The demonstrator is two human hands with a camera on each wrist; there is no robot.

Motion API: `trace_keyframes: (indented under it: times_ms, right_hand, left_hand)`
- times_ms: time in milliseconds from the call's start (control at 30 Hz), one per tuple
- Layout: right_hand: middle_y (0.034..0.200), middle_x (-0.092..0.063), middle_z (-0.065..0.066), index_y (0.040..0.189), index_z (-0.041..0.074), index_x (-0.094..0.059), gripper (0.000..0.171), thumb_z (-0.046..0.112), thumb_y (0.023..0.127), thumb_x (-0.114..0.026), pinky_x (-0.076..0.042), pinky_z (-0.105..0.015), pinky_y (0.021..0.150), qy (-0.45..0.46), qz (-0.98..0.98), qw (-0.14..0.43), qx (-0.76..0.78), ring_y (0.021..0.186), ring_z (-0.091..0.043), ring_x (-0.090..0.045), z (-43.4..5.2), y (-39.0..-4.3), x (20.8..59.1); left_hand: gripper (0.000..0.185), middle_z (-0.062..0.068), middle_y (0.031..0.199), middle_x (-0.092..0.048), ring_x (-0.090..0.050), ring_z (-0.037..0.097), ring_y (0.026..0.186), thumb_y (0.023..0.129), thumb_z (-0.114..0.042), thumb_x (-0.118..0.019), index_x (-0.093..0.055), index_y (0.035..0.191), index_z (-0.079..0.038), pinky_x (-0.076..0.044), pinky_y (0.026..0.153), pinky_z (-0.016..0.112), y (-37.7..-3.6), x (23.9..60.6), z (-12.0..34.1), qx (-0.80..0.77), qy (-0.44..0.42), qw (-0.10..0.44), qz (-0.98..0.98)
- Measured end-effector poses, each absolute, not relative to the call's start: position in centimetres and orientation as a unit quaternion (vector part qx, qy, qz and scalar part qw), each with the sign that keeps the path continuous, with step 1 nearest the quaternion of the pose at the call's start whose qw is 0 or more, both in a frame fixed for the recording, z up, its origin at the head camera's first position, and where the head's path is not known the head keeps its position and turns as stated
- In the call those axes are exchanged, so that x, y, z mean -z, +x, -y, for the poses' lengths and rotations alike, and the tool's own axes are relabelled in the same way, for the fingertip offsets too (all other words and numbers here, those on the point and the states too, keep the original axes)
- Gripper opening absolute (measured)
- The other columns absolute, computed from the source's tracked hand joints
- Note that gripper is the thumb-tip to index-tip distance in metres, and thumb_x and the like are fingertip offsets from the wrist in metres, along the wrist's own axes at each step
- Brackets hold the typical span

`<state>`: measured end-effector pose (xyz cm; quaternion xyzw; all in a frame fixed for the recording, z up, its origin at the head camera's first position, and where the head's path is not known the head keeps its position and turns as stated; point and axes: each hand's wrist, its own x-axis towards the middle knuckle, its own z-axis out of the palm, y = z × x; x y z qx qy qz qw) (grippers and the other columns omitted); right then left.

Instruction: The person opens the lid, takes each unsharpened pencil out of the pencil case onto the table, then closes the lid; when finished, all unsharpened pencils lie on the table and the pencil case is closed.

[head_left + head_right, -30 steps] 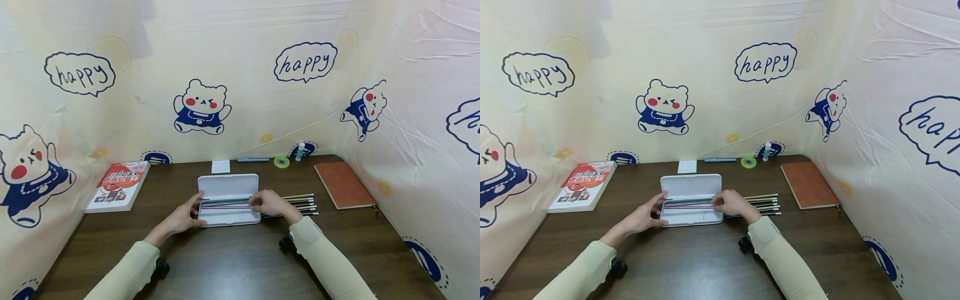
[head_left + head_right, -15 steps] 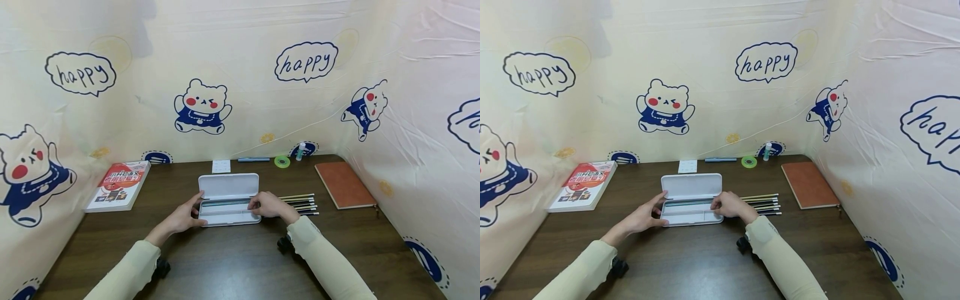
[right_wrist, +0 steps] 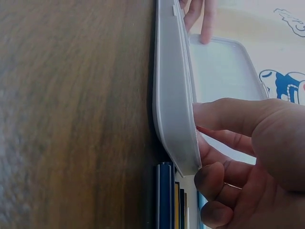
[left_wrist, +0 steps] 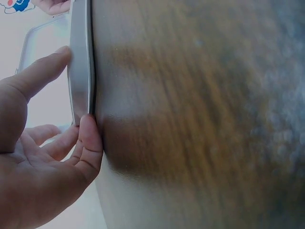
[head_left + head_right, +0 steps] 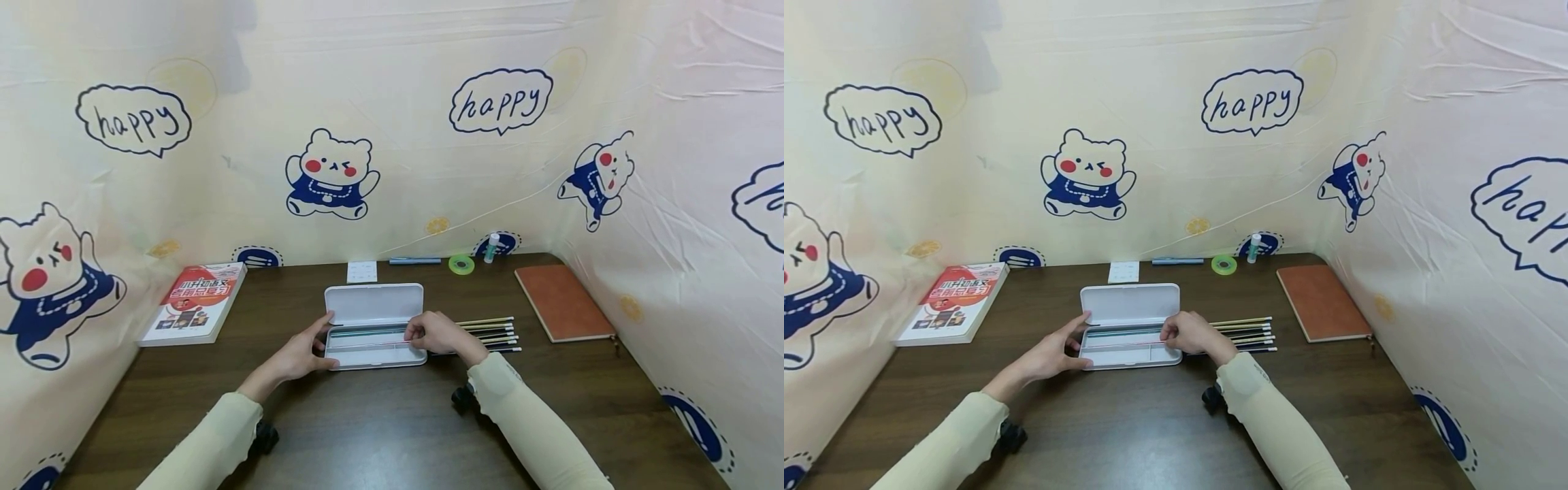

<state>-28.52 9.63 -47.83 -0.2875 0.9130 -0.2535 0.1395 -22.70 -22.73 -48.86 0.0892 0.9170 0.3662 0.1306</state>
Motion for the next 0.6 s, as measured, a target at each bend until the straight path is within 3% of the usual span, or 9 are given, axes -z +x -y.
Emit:
trace_keyframes:
  times_ms: [600]
  right_hand:
    - [0.085,-0.068,0.005,0.091,0.021,-0.076,0.009,0.013,0.092,-0.071,-0.045,-0.026,0.070,-0.309,-0.875,0.138,0.346,0.077,-0.013,-0.055,-12.1,-28.7,47.8]
  left_hand:
    - [0.105,0.016,0.152,-0.047,-0.054,0.023,0.109,0.081,-0.031,-0.084,-0.016,0.161,-0.019,-0.046,0.092,0.039,-22.7,49.0,22.8,-0.366,0.092,0.127,-0.917]
